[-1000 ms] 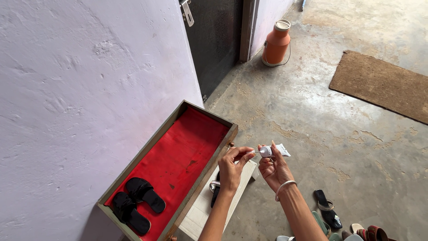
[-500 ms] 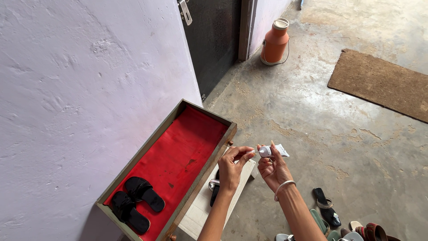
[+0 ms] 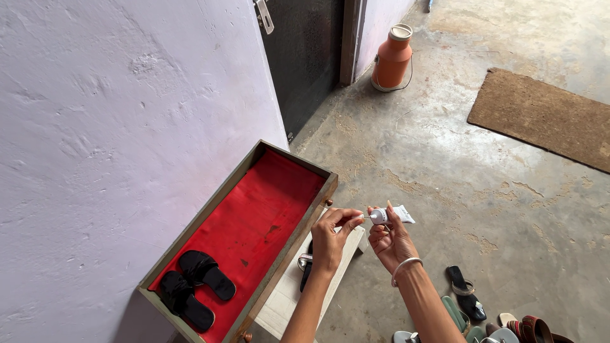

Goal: The recorder applies adhesive from a tube to repair the strap of a black sandal.

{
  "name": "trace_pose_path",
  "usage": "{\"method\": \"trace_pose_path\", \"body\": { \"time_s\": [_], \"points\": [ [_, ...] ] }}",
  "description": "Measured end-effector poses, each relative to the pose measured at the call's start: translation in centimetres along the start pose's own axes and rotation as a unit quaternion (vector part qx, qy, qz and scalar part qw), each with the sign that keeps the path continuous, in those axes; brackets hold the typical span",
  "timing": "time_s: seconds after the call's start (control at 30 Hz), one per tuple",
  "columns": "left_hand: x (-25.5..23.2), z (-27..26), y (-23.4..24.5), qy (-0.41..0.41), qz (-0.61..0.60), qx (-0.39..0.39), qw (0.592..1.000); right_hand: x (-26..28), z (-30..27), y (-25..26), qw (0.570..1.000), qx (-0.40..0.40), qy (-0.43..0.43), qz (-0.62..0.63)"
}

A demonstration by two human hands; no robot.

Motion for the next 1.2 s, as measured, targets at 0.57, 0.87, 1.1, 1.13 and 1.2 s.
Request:
{"method": "trace_pose_path", "body": {
  "time_s": [0.57,0.87,1.1,1.13,1.2],
  "points": [
    [-1.3,0.1,-0.7,-0.039,0.13,0.027,0.99,0.1,-0.3,-0.2,0.989,-0.05,0.03,-0.134],
    [-0.5,0.3,-0.3,0.049,0.203,0.035,0.977,0.5,-0.1,-1.1,0.99,-0.038,0.026,-0.13],
    [-1.9,-0.1,-0.5,-0.158,0.221,0.009,0.962,0.3,-0.4,-1.5,0.992,-0.037,0.029,-0.115],
    [-3.2,-0.4,-0.3,-0.159,0.221,0.009,0.962,0.2,-0.4,-1.6,0.992,-0.037,0.03,-0.115],
    [-4.6,-0.7,0.1,-0.04,0.163,0.045,0.985,-0.1,-0.6,-1.7,0.993,-0.04,0.016,-0.113]
  ]
}}
Point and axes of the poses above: each hand's wrist, its own z-axis towards the middle knuckle, its own y-axis out of the back of the hand, x = y × z, the point moved 5 cm from there along z, towards the middle knuckle, and after that the axes turned 15 degrees about x, right-handed, at the moved point
